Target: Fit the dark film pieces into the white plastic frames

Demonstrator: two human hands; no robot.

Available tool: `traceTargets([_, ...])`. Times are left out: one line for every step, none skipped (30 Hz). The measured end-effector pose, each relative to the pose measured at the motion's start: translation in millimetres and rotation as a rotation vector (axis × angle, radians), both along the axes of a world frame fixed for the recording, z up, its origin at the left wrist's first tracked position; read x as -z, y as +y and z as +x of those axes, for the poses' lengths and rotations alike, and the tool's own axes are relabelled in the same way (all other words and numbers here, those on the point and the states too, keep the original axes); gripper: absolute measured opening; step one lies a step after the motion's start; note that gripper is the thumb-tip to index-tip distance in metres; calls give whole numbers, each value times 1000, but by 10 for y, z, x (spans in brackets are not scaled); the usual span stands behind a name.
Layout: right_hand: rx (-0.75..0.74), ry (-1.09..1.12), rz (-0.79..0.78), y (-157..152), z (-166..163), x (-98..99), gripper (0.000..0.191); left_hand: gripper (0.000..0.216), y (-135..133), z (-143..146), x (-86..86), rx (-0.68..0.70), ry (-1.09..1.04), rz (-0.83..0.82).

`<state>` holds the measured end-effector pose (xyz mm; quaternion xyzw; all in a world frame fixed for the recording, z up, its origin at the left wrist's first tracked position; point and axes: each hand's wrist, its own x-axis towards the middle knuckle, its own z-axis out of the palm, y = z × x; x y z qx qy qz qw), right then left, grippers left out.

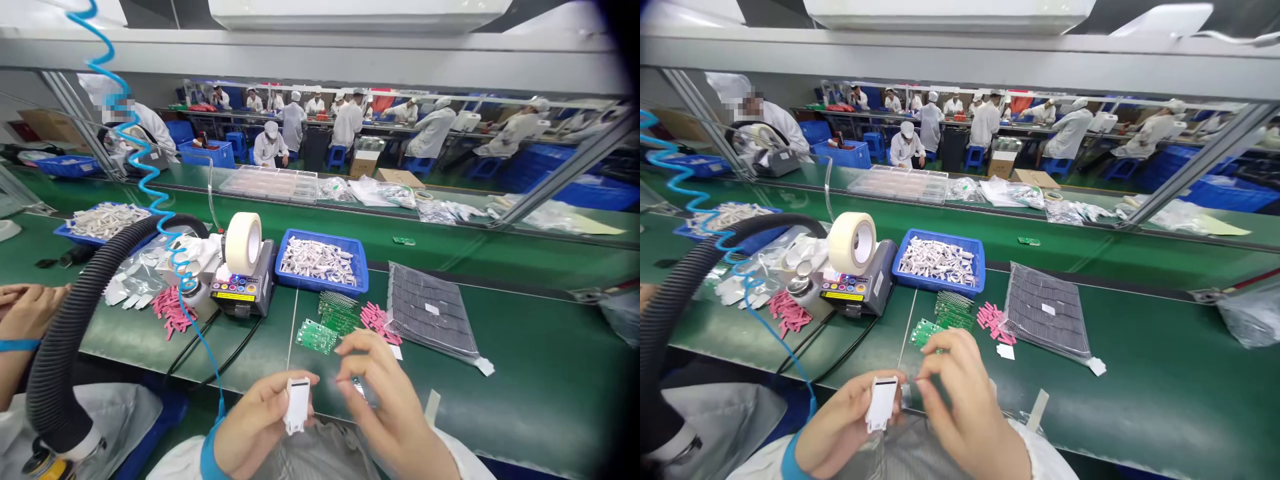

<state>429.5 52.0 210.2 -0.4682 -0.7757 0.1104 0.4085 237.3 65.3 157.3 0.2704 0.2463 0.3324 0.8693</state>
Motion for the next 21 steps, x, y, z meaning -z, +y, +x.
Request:
traceTargets([-26, -57, 59, -16, -69, -47, 11, 36, -4, -5, -9, -8, 13, 11])
traceTargets([-37, -101, 109, -18, -126, -72, 12, 35, -7, -9, -20, -19, 24, 17])
traceTargets([-38, -134, 148, -9, -171, -79, 12, 34, -9, -12, -31, -30, 29, 19])
traceTargets([-29, -159, 174, 6, -209, -75, 13, 34, -10, -13, -43, -41, 30, 17])
traceTargets([-18, -180, 190, 25, -241, -64, 13, 34, -10, -13, -56, -49, 30, 14])
traceTargets([-4, -196, 202, 42, -269, -51, 13, 34, -9, -11, -68, -56, 28, 12])
traceTargets([9, -207, 212, 55, -294, -40, 13, 35, -8, -8, -79, -55, 23, 15])
traceTargets([17, -213, 220, 64, -316, -31, 14, 34, -8, -4, -89, -51, 18, 23])
traceTargets([20, -214, 221, 67, -336, -26, 14, 32, -7, -1, -97, -47, 13, 32])
traceTargets([18, -211, 216, 67, -353, -24, 14, 30, -7, 2, -104, -43, 9, 39])
traceTargets([17, -204, 205, 66, -367, -23, 15, 27, -8, 3, -109, -38, 5, 45])
traceTargets([11, -199, 192, 65, -379, -21, 15, 25, -9, 4, -113, -36, 2, 48])
traceTargets([4, -193, 173, 66, -388, -15, 15, 24, -10, 3, -116, -37, 0, 49])
traceTargets([-7, -183, 150, 73, -397, -3, 14, 24, -11, 1, -117, -40, -1, 47])
traceTargets([-25, -161, 118, 85, -406, 17, 13, 25, -11, -2, -117, -41, 1, 46])
traceTargets([-52, -119, 77, 103, -416, 46, 13, 26, -11, -6, -114, -45, 5, 46])
traceTargets([-84, -53, 14, 125, -428, 85, 13, 27, -10, -12, -110, -52, 9, 49])
traceTargets([-120, 38, -72, 151, -443, 132, 12, 28, -8, -20, -103, -63, 16, 55])
traceTargets([-150, 150, -170, 178, -458, 183, 12, 29, -6, -29, -95, -77, 21, 58])
traceTargets([-179, 266, -268, 205, -471, 235, 12, 30, -3, -40, -86, -91, 27, 55])
traceTargets([-202, 371, -354, 230, -482, 283, 14, 30, -1, -52, -78, -103, 31, 49])
